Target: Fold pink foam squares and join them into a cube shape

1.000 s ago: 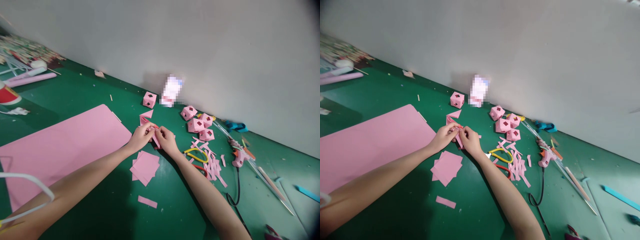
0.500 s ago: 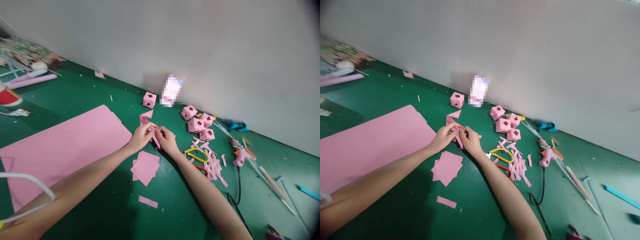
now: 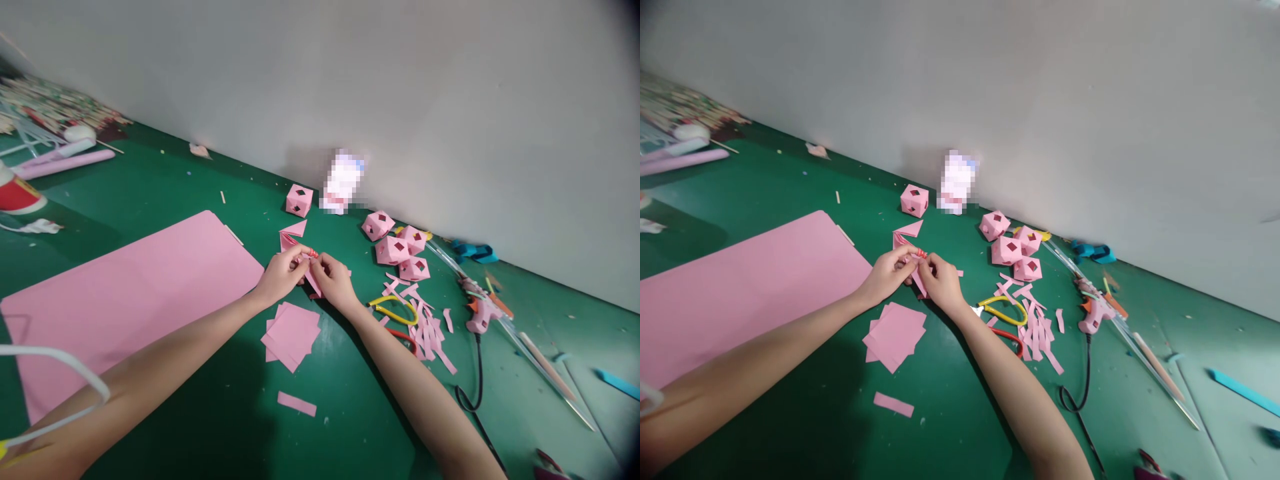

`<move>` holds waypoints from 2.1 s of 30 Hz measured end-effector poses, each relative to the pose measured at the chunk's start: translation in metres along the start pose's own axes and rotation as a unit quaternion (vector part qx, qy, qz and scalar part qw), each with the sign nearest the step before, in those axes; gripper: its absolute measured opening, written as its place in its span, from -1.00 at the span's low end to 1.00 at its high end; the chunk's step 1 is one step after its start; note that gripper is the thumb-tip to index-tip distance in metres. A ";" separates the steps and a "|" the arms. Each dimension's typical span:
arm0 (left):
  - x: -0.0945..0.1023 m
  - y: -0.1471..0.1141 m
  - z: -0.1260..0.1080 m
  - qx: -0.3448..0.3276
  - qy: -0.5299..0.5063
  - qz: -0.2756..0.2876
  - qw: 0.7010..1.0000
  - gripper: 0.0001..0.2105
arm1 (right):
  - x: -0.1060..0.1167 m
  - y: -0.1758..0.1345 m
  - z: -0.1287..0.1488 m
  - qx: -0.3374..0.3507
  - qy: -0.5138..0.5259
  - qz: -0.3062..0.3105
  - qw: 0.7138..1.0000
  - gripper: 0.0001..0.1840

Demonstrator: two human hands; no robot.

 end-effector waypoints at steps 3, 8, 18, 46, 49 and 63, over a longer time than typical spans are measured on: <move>0.000 0.000 0.000 -0.015 -0.012 -0.009 1.000 -0.76 | -0.001 0.000 -0.002 -0.008 0.013 0.005 1.000 -0.64; 0.000 0.000 0.000 0.005 -0.066 -0.011 0.998 -0.74 | 0.000 0.000 -0.003 -0.023 0.040 -0.008 0.999 -0.60; 0.001 0.001 0.003 0.019 -0.088 -0.015 0.996 -0.76 | 0.000 -0.001 -0.002 -0.035 0.049 -0.008 0.998 -0.61; 0.001 0.002 0.003 0.017 -0.085 -0.014 0.996 -0.77 | 0.001 0.000 -0.001 -0.026 0.036 -0.008 0.999 -0.60; 0.002 0.001 0.002 0.015 -0.094 -0.017 0.995 -0.77 | 0.001 0.000 -0.002 -0.023 0.039 -0.008 0.999 -0.60; 0.000 0.001 -0.003 0.037 -0.096 -0.010 0.995 -0.69 | 0.000 -0.001 -0.001 -0.033 0.054 -0.004 0.998 -0.57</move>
Point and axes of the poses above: each hand's wrist, its own y-axis towards the middle knuckle, its own x-axis out of the back of the hand, z = x × y, the point moved 2 cm from there along y, towards the middle knuckle, and after that the axes turned 5 degrees about -z, right-handed, at the moved point
